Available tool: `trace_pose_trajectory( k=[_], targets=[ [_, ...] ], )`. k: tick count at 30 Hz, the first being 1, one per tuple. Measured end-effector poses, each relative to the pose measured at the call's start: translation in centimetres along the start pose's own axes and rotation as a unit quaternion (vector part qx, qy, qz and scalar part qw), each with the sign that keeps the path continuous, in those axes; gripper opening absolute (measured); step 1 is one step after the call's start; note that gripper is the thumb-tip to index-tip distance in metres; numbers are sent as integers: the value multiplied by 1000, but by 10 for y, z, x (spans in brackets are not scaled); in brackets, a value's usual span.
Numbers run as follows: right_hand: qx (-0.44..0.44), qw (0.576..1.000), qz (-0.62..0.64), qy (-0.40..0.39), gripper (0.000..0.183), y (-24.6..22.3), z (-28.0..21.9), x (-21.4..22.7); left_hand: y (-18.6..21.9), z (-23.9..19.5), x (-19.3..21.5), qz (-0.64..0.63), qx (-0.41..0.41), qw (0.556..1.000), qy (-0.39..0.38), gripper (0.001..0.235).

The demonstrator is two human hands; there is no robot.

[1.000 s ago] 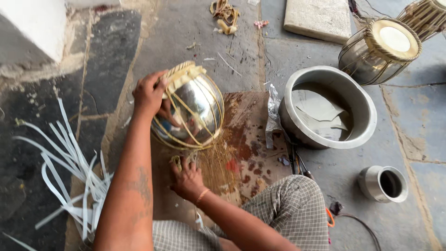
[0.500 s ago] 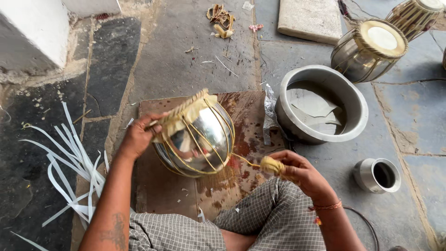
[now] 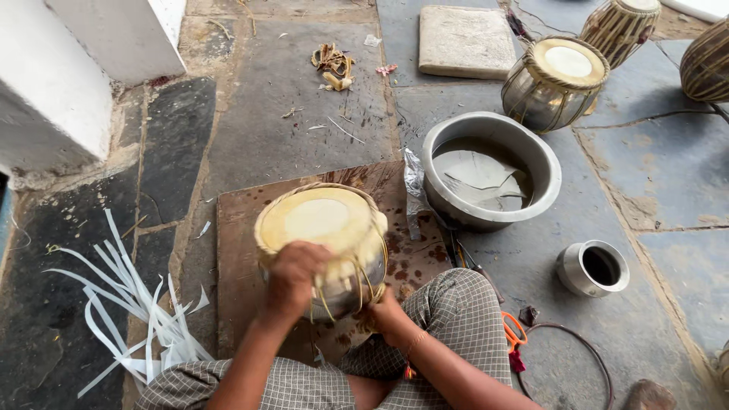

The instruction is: The person sits on the floor and repeatedly applies a liquid substance from a metal pot onto the edge of a drum head using a small red cloth. The person wipes the rim of the drum head and occasionally turns the drum over to access different sides.

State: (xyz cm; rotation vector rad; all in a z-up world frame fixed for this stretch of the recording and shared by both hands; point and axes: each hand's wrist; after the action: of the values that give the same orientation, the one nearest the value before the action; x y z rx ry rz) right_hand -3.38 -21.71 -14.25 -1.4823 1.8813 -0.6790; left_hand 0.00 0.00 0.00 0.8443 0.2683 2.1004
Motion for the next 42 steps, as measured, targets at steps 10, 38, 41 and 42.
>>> trace_pose_trajectory(
  k=[10,38,41,42],
  targets=[
    [-4,976,-184,-112,52,-6,-30,-20,-10,-43,53,-22,119,992,38,11],
    [527,807,-257,69,24,-77,-150,96,-100,-52,37,-322,443,828,125,61],
    [428,860,-139,241,15,-79,-135,177,-99,-61,36,-284,403,852,178,50],
    [413,844,-146,309,12,-77,-133,208,-98,-64,34,-231,385,871,202,47]
  ],
)
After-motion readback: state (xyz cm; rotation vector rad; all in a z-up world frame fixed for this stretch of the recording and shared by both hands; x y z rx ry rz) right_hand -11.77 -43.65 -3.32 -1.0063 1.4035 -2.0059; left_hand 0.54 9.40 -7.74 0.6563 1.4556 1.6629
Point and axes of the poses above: each hand's wrist, its own z-axis towards the middle knuckle, its own x-axis out of the back of the hand, y = z × x, and after that the axes turned 12 degrees about y, right-handed
